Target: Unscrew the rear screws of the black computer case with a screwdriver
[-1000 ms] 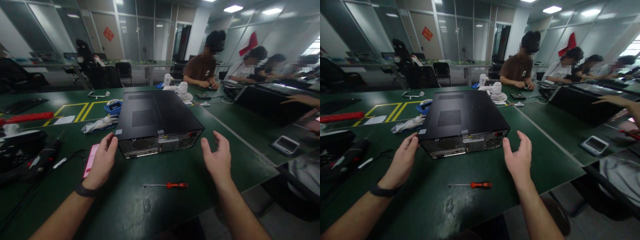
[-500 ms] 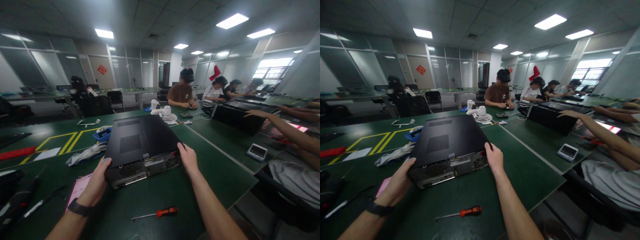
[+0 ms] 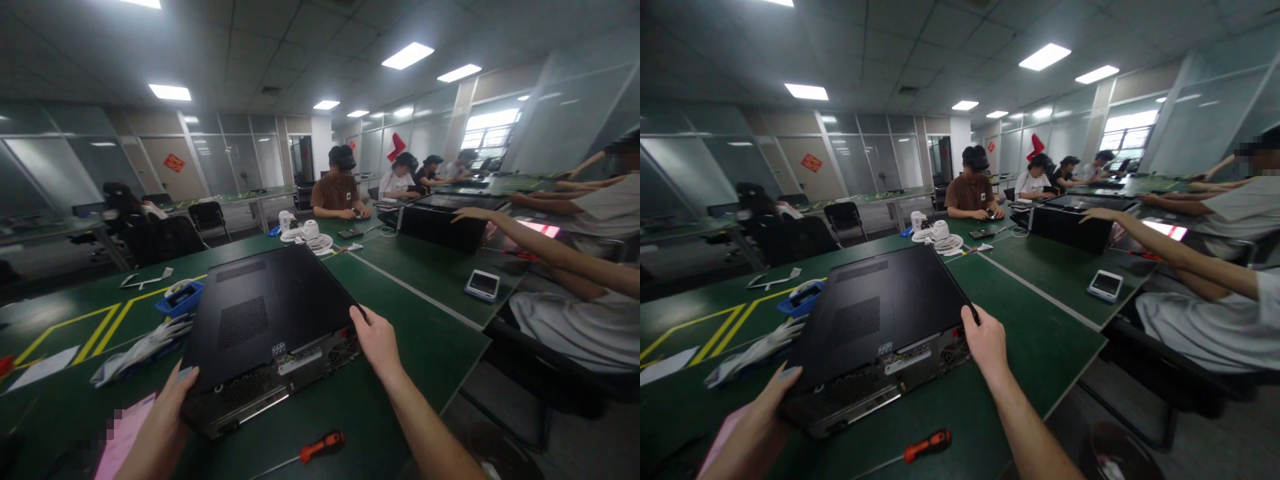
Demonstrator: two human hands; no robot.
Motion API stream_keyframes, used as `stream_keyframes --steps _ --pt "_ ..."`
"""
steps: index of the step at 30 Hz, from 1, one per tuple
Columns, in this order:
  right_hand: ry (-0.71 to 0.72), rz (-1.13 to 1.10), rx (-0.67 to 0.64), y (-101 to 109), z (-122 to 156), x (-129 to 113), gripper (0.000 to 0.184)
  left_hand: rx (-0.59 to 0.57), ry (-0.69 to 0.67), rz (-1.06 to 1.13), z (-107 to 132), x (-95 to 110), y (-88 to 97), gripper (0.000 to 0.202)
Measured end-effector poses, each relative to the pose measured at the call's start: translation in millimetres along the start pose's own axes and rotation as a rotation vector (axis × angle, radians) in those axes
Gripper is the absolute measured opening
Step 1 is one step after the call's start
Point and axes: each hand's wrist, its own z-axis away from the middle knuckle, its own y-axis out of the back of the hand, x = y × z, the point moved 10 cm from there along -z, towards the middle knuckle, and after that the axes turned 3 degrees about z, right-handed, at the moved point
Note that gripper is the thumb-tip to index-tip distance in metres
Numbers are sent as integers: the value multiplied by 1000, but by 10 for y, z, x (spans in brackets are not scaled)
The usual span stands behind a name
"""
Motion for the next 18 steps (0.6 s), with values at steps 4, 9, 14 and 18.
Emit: stream_keyframes --steps 4,9,14,18 --pt "-13 14 35 187 -117 179 45 -64 40 4 -14 -20 -365 62" --pt "-66 53 106 523 -320 463 50 -157 -1 -9 -134 -67 -812 60" --pt "-102 65 173 862 -576 773 52 -259 -34 -46 -218 -73 -1355 66" --pt "-148 61 235 1108 -839 1078 50 -407 -79 -81 -323 -107 -1879 67"
